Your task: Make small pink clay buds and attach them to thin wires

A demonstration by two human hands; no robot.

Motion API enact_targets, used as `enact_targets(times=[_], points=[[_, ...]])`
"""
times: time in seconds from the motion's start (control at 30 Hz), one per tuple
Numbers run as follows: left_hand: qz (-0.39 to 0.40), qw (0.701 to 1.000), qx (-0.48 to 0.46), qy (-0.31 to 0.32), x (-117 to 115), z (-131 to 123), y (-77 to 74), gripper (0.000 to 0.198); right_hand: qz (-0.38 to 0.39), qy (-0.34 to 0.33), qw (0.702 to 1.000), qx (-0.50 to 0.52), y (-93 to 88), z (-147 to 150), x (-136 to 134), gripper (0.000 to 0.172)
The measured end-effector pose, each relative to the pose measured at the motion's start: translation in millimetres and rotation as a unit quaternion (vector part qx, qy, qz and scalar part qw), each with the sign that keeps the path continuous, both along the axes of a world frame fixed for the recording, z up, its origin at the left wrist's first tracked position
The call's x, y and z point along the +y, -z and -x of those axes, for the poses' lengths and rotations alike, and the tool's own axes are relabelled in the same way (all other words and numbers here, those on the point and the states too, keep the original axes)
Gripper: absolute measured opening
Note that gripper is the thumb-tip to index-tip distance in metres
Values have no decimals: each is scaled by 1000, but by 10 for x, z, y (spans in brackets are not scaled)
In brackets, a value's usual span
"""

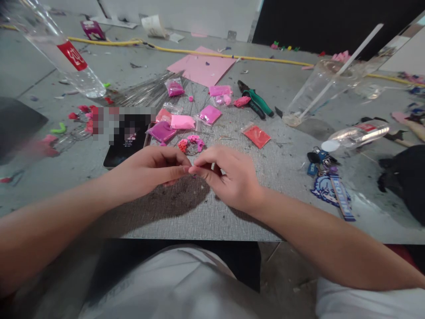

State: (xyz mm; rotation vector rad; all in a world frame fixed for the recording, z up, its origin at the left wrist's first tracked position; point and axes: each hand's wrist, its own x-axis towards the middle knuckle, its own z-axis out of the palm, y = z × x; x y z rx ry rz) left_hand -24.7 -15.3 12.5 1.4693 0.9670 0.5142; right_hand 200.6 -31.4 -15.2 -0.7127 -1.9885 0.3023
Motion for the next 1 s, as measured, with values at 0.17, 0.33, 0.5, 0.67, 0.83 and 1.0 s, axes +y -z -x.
enact_targets(times=[0.17,0.33,0.5,0.67,0.83,1.0], points=[[6,1000,-10,17,-11,0,12,12,-23,-44,999,-14,7,-17,-12,7],[32,998,-23,47,-66,-22,-4,17,-28,-84,995,-37,24,-28,-19,19],[45,997,-36,52,-94,-21,-12,14,-20,-113,993,-38,38,-10,-25,22],[62,996,-60,26,-95,-20,-7,15,-19,-110,993,-38,48,-13,-9,25],[87,993,-85,-3,-90,-25,13,13,2,-121,992,-31,52,-31,4,30],[49,998,-34,4,-94,-25,-9,16,14,-122,992,-30,38,-39,32,27]])
